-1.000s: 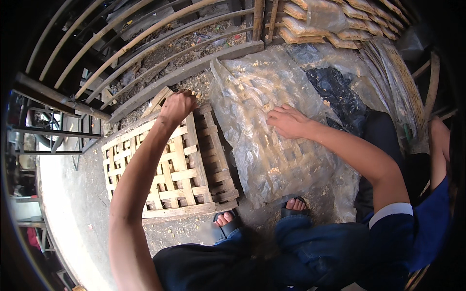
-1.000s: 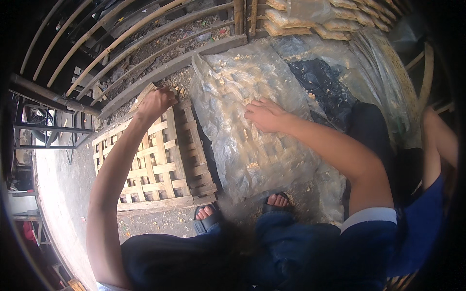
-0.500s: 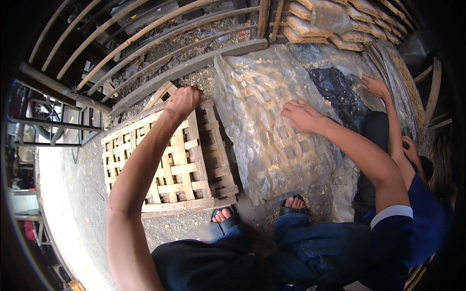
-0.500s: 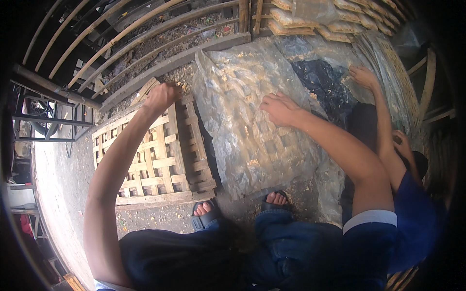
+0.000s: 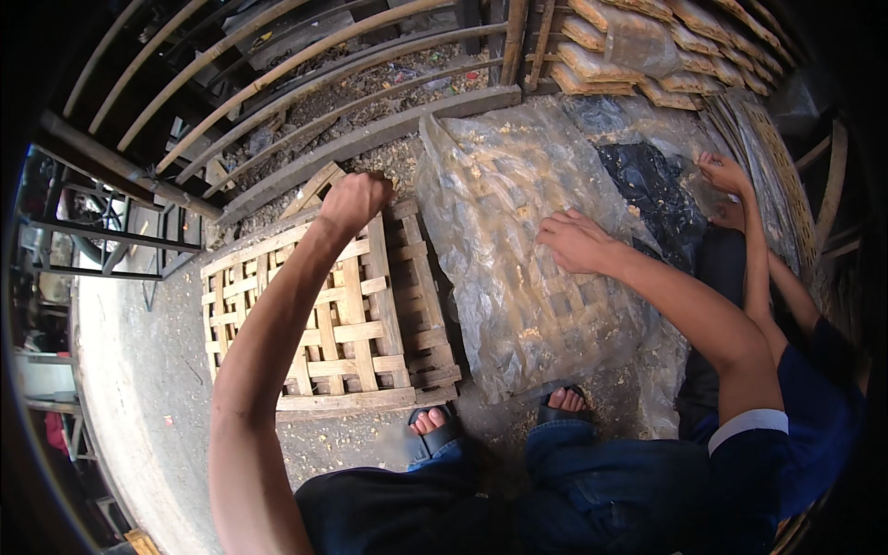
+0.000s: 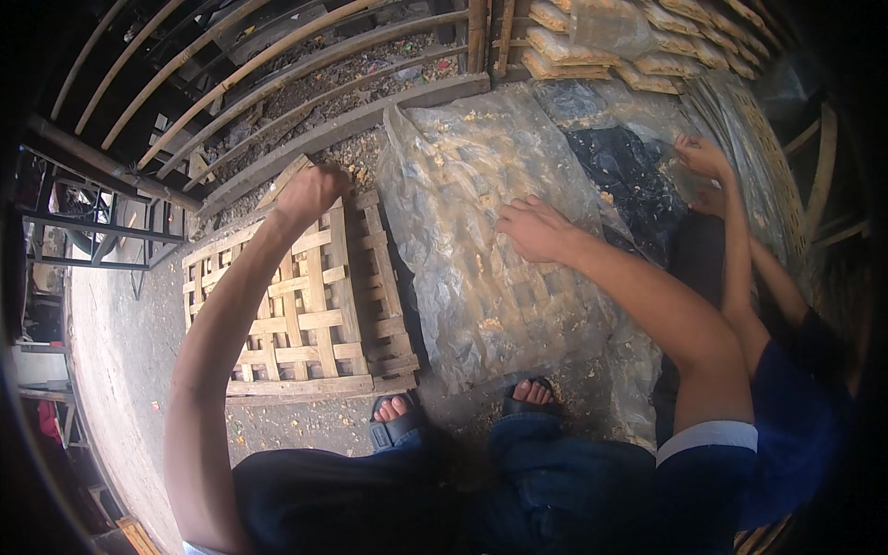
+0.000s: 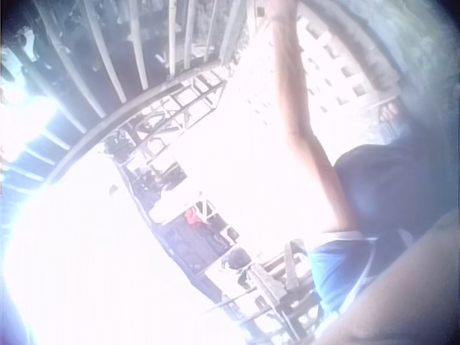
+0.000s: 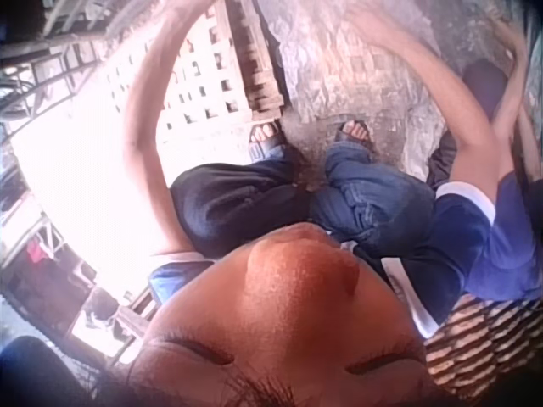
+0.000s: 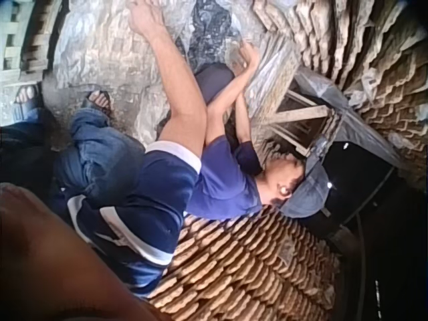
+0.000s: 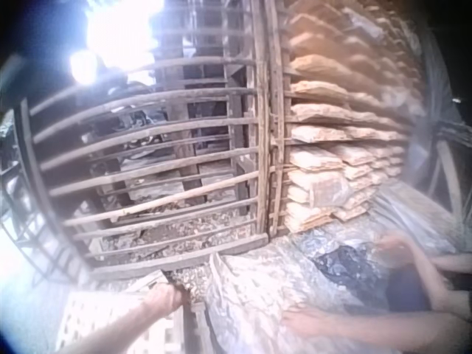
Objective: The person sits on the floor and assembles wooden lattice trays by placing a plastic sheet on a tray, then positioning a wooden lattice frame on top. The person repeats this process with multiple trays, stacking them as they are completed.
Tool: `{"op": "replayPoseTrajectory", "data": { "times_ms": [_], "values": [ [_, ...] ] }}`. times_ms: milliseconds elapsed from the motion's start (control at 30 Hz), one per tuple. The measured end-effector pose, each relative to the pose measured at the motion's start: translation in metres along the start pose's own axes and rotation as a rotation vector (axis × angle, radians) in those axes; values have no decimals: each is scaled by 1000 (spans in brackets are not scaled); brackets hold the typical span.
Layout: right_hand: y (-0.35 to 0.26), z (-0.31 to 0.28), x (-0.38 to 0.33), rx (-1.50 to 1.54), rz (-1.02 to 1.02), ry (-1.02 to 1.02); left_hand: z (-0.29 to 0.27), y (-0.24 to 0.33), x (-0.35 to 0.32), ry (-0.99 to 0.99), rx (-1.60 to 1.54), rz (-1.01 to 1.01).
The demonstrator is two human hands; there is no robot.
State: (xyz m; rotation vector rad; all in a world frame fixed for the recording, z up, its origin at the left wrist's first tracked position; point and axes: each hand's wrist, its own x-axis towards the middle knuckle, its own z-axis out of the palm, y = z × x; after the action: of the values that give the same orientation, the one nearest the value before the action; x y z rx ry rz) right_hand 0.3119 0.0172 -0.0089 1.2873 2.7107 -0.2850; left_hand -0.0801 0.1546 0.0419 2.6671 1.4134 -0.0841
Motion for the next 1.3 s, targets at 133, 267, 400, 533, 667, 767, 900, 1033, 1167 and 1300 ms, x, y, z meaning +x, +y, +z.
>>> {"op": "replayPoseTrajectory", "data": {
  "times_ms": [133,267,400,533,667,767,900,1033,1167,1300],
  "values": [
    [2,1,-5,-21,-6,38,-6,9,-1,83,72,89],
    [4,1,-7,16,18,-6,-4,12,0,222,-116,97],
    [2,0,-5,13,8,8,-2,6,10,33,-477,-134],
    [3,1,-3,0,-8,24,4,-3,15,-35,-774,-215],
    [4,2,-7,-4,-2,12,-6,6,13,-92,-848,-272],
    [4,2,-5,-6,-1,-1,-5,5,8,-6,-942,-328],
    [4,3,-5,1,3,16,-9,1,10,49,-949,-388],
    [7,6,-5,19,2,25,-10,0,13,67,-762,-361],
    [6,5,-2,27,14,-17,4,0,12,133,-424,-175],
    [7,10,5,32,4,8,13,7,10,151,-213,0]
  ]
}}
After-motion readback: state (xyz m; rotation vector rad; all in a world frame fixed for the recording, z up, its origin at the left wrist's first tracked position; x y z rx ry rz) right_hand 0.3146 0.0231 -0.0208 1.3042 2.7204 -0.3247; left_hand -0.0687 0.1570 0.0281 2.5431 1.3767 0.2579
